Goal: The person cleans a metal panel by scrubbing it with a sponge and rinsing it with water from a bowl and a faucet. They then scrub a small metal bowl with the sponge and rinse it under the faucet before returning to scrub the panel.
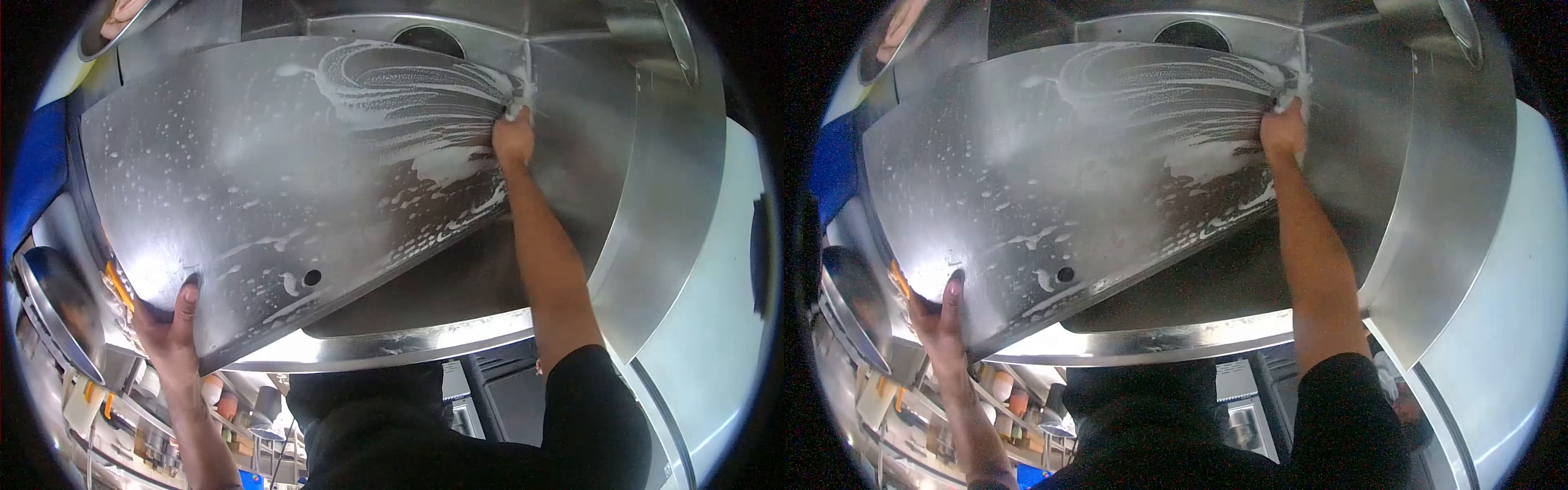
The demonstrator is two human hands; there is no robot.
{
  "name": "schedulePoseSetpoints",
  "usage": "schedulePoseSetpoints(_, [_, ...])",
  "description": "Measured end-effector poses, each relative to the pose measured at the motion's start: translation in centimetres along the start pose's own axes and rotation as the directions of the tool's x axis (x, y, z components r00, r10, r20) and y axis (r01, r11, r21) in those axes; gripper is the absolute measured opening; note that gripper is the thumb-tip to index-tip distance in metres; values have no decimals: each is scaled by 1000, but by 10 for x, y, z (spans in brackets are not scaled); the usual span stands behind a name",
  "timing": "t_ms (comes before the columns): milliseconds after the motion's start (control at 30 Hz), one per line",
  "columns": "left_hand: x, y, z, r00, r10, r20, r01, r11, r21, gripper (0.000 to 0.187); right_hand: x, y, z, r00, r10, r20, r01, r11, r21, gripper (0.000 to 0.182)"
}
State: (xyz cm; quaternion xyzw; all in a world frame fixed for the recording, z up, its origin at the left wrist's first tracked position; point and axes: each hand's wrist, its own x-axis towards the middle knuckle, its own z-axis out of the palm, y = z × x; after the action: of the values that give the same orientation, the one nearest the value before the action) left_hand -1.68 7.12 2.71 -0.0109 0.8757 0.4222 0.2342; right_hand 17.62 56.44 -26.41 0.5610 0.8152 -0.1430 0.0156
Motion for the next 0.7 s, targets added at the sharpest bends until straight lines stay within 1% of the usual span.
schedulePoseSetpoints(67, [2,-4,1,998,56,-24,-56,998,-3,66,-25,-33,-8,998,-33,49,26,992,120,44])
schedulePoseSetpoints(100, [2,-4,0,996,79,-30,-79,997,4,64,-61,-59,-7,962,-264,-61,269,894,359,40])
schedulePoseSetpoints(133, [1,1,0,997,69,-37,-68,997,32,64,-98,-113,-33,981,-190,47,169,943,286,42])
schedulePoseSetpoints(167, [0,8,2,998,50,-34,-48,997,67,63,-134,-156,-59,953,-298,54,269,915,300,41])
schedulePoseSetpoints(200, [-3,11,3,998,39,-41,-35,995,92,62,-157,-179,-75,910,-412,47,377,870,318,41])
schedulePoseSetpoints(300, [1,3,-1,999,31,-18,-30,995,98,65,-172,-174,-69,767,-628,-130,622,679,388,40])
schedulePoseSetpoints(333, [1,0,0,997,68,-27,-66,994,85,68,-157,-149,-64,775,-630,-34,604,726,328,48])
schedulePoseSetpoints(367, [1,1,2,998,53,-16,-52,997,56,68,-133,-118,-55,902,-413,123,364,883,298,52])
schedulePoseSetpoints(400, [-1,3,2,999,34,-10,-33,999,24,69,-105,-84,-46,950,-163,267,103,969,223,55])
schedulePoseSetpoints(433, [-1,4,3,1000,22,-15,-22,1000,-11,69,-74,-49,-35,983,-27,180,10,995,99,58])
schedulePoseSetpoints(467, [3,2,3,1000,24,-17,-24,1000,-15,69,-45,-3,-9,997,-43,58,39,997,66,60])
schedulePoseSetpoints(500, [4,-2,0,1000,18,-11,-18,1000,-12,69,-33,-3,-13,1000,0,1,0,997,-81,57])
schedulePoseSetpoints(600, [0,-3,-1,1000,-4,-3,4,1000,-11,68,-36,-13,-18,991,119,58,-119,993,-12,56])
schedulePoseSetpoints(667, [2,1,-1,1000,10,3,-10,1000,-11,66,-77,-54,-18,975,19,220,-57,984,166,55])
schedulePoseSetpoints(700, [0,3,-1,1000,7,4,-7,1000,-18,66,-121,-97,-47,976,-189,106,163,963,217,55])
